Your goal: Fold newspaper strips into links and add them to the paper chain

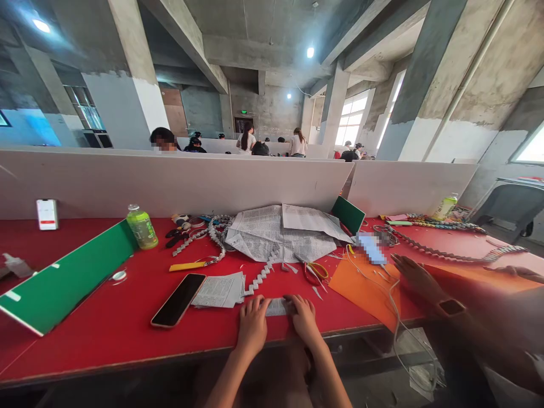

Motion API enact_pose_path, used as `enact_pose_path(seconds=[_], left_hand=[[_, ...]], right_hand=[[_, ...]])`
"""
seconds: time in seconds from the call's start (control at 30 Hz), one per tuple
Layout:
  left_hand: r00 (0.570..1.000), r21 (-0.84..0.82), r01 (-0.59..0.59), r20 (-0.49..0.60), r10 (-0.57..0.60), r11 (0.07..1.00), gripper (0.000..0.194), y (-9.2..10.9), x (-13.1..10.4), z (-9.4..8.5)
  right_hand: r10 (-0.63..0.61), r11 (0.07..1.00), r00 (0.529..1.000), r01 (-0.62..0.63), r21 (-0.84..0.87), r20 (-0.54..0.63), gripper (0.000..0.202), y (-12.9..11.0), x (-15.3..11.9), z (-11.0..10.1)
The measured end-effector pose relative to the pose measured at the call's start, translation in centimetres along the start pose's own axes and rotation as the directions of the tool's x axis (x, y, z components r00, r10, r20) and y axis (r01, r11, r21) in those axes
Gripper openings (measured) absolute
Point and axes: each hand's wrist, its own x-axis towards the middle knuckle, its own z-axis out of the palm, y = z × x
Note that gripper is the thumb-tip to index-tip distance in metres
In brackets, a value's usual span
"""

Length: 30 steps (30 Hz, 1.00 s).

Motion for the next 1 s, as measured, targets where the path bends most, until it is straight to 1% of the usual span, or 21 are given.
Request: enact_pose_path(seconds=[0.17,0.3,0.6,0.73,0.9,1.0], left_hand=[[0.998,-0.06,-0.022,0.051,0.025,0.998,0.056,-0.6,0.1,-0.6],[0.994,-0.132,-0.063,0.083,0.074,0.989,0.058,-1.1,0.1,-1.5],[0.989,-0.236,-0.093,0.088,0.116,0.967,0.058,-1.9,0.4,-2.8],[0.985,-0.271,-0.126,0.079,0.153,0.954,0.059,-2.5,0.2,-3.2],[0.983,-0.294,-0.14,0.07,0.167,0.945,0.058,-3.0,0.4,-3.3],[0.981,-0.286,-0.155,0.067,0.181,0.946,0.054,-3.1,0.1,-3.1]], right_hand=[[0.006,1.0,0.999,-0.006,-0.001,0.036,0.069,0.1,0.1,-0.4],[-0.008,1.0,1.0,0.008,0.024,0.024,0.069,0.1,0.0,-0.5],[-0.016,1.0,0.999,0.015,0.024,0.034,0.069,0.2,0.0,-0.5],[-0.03,0.999,0.999,0.029,0.042,0.027,0.069,0.4,0.0,-0.5],[-0.038,0.999,0.999,0.037,0.021,0.036,0.069,0.4,0.0,-0.6],[-0.058,0.998,0.997,0.058,-0.016,0.044,0.068,0.4,-0.3,-0.7]])
